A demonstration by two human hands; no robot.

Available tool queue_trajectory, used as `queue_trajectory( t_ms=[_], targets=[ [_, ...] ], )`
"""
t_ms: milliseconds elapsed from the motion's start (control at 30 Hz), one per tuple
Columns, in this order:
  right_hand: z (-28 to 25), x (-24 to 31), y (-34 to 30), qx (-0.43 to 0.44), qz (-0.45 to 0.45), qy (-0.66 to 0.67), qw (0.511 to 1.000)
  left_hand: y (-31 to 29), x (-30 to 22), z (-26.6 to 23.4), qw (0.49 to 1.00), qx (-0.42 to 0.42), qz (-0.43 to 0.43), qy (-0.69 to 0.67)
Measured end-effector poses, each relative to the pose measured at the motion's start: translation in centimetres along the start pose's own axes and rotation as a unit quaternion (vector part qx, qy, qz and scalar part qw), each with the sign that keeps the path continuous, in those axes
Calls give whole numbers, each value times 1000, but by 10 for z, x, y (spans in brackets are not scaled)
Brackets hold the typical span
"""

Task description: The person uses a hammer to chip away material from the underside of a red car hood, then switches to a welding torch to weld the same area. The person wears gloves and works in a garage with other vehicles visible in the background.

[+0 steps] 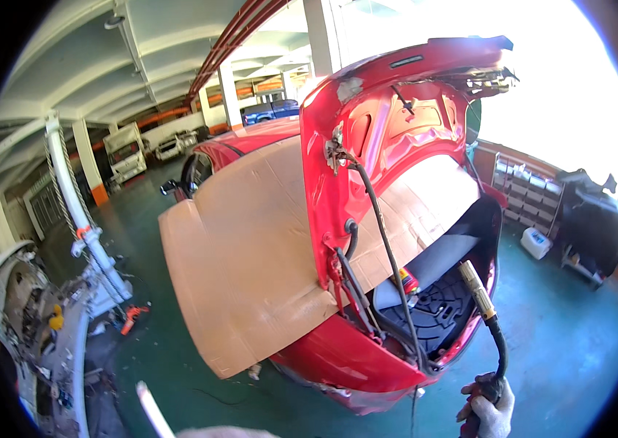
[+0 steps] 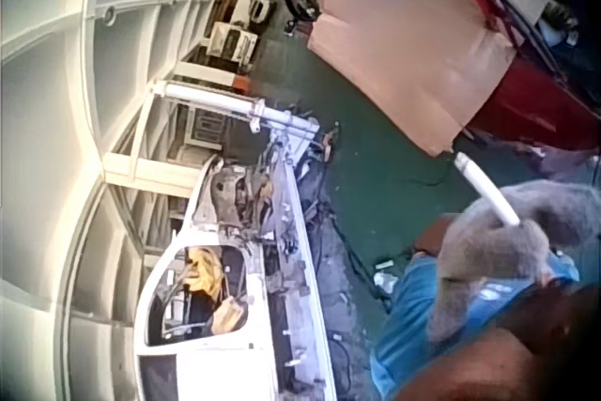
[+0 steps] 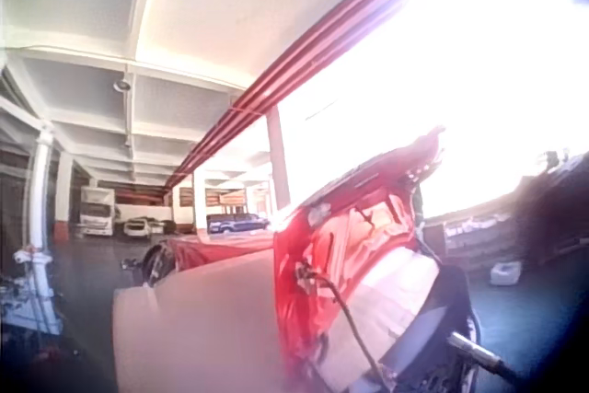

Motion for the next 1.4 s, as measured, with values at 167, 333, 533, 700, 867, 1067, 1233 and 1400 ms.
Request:
queue_trajectory(
  t_ms=[167, 333, 533, 700, 867, 1067, 1233, 1400],
  targets=[
    [14, -4, 38, -105, -39, -52, 992, 79, -63, -85, 974, -8, 223, 39],
    [36, 5, 65, -261, -67, -94, 958, 179, -148, -239, 882, -43, 460, 90],
    [69, 10, 53, -386, -95, -79, 914, 275, -201, -343, 860, -151, 479, 94],
    [88, -1, 51, -442, -89, -62, 891, 316, -212, -339, 839, -122, 503, 171],
    [90, -17, 40, -446, -80, -83, 887, 321, -203, -333, 821, -92, 524, 206],
    [70, -28, 28, -447, -64, -88, 888, 325, -180, -308, 847, -75, 480, 216],
    [39, -27, 48, -427, -74, -98, 896, 314, -174, -272, 837, -68, 481, 253],
    [-24, -65, 66, -415, -69, -87, 903, 288, -163, -207, 819, -30, 504, 272]
  ],
)
Point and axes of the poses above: each hand's wrist, its own y-axis towards the middle knuckle, its own z-axis out of the palm, x = y × z, the point moved 9 cm from there along y, towards the middle knuckle, and after that the axes turned 14 degrees about -x, right-handed, at the moved point
